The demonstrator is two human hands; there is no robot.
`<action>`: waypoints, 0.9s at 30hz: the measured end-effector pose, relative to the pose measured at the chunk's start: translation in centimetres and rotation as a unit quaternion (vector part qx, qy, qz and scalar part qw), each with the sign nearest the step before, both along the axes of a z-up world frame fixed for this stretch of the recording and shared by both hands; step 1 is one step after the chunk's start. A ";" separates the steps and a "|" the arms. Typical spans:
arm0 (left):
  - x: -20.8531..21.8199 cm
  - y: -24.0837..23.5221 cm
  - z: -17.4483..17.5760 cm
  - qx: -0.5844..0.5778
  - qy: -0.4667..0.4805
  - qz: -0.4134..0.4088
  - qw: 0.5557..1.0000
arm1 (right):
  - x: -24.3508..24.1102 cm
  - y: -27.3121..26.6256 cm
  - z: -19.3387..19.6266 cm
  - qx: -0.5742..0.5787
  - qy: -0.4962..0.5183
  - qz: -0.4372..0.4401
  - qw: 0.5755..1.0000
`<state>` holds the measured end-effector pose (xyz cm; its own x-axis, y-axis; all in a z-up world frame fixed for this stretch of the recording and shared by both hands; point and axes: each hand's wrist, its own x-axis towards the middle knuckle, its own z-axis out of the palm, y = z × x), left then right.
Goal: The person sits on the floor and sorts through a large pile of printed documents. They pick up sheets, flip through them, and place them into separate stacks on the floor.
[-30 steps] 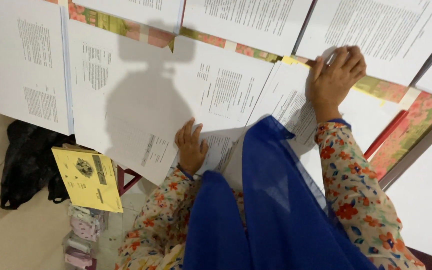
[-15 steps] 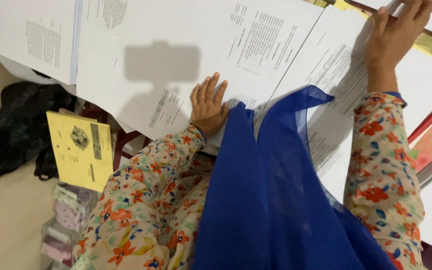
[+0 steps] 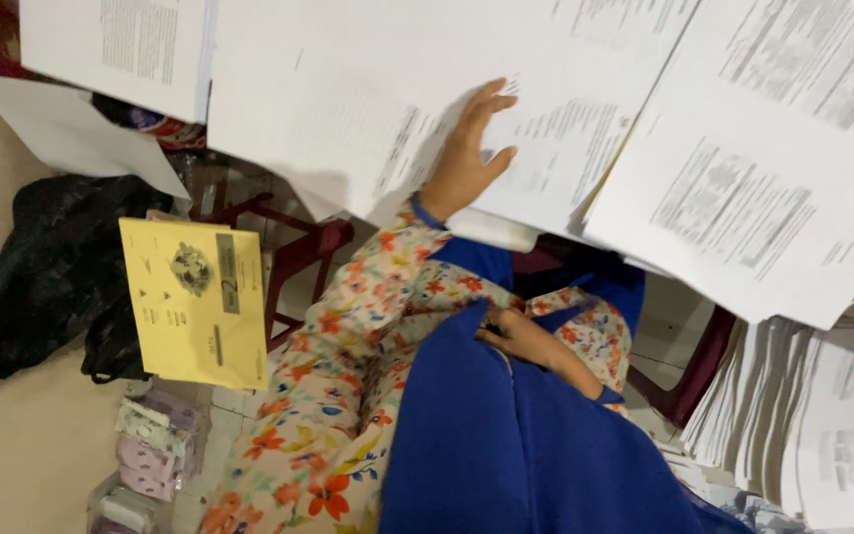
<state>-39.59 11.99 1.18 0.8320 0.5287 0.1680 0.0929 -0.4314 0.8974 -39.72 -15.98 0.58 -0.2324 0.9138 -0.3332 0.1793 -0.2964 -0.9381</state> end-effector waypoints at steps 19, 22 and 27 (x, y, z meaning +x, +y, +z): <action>-15.9 7.4 3.9 0.414 0.007 0.004 0.910 | 1.1 3.2 10.8 0.162 -0.271 -0.378 0.871; -12.7 5.1 5.7 0.464 -0.069 0.023 0.883 | 1.2 7.8 13.5 0.266 -0.394 -0.330 0.816; -13.3 0.8 6.0 0.469 -0.078 0.017 0.880 | 4.5 12.3 9.0 0.354 -0.486 -0.222 0.768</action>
